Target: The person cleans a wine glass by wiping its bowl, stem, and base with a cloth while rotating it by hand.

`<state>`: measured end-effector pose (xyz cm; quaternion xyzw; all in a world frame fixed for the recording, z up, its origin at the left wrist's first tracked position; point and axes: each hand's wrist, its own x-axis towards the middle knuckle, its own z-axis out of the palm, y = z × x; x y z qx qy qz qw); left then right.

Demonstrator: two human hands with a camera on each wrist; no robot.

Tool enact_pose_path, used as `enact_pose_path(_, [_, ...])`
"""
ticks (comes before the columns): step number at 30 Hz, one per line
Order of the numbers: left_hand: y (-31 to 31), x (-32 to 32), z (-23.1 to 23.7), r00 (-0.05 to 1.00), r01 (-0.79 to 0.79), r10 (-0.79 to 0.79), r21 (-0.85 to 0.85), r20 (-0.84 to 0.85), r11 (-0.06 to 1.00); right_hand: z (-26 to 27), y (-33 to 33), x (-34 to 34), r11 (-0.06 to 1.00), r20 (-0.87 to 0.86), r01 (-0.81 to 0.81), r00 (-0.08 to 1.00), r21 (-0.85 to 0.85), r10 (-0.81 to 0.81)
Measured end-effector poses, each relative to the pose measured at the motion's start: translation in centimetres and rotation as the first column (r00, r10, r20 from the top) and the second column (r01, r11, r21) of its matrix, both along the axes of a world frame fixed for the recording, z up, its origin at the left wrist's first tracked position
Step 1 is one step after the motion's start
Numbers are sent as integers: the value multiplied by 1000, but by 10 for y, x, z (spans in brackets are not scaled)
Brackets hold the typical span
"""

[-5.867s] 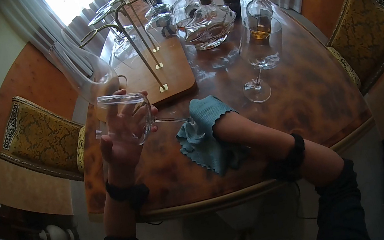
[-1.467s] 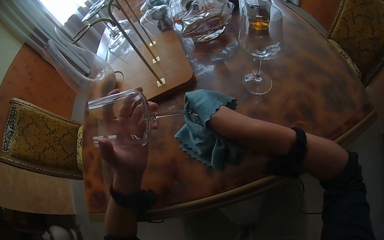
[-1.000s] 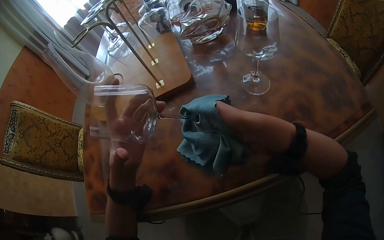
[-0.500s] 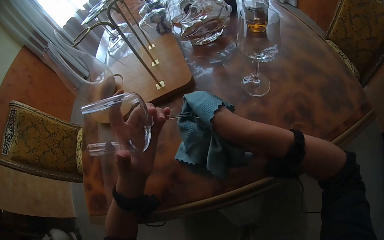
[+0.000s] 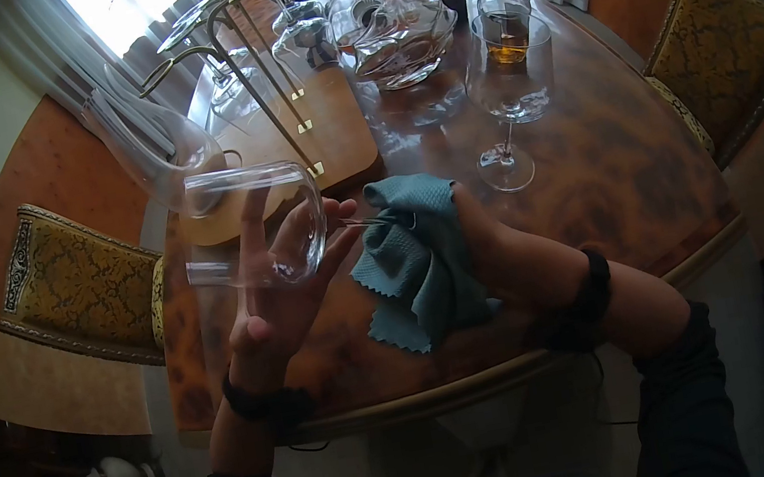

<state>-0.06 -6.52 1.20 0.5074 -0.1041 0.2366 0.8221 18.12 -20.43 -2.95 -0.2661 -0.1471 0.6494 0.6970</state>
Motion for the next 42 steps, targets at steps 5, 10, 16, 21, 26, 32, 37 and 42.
enact_pose_path(5, [12, 1, -1, 991, 123, -120, 67, -53, 990, -24, 16, 7, 978, 182, -183, 963, -102, 199])
enact_pose_path(10, [19, 5, -10, 964, 248, -259, 148, 65, 957, -7, 8, -1, 971, 206, -229, 949, -72, 239])
enact_pose_path(16, [12, 7, -17, 989, 87, -87, -2, 117, 996, 7, 10, -11, 983, 173, -184, 968, -15, 184])
enact_pose_path(21, [-4, 2, -8, 999, -31, 36, -153, 31, 988, -13, 13, -9, 998, 195, 13, 981, -67, 0])
enact_pose_path(26, [-5, 1, -8, 999, -36, 41, -204, 20, 978, -59, 13, 3, 995, 879, 79, 467, 66, -96])
enact_pose_path(32, [-2, -1, -6, 999, -26, 31, -133, 39, 991, -102, 15, 25, 973, 816, -13, -543, 228, -199])
enact_pose_path(37, [10, 6, -8, 985, 126, -113, -93, 131, 988, -17, 6, 0, 994, 901, 95, 424, 54, -89])
enact_pose_path(42, [11, 3, -1, 996, 51, -54, -49, -73, 998, -12, 11, 3, 980, 88, -198, 976, -19, 199])
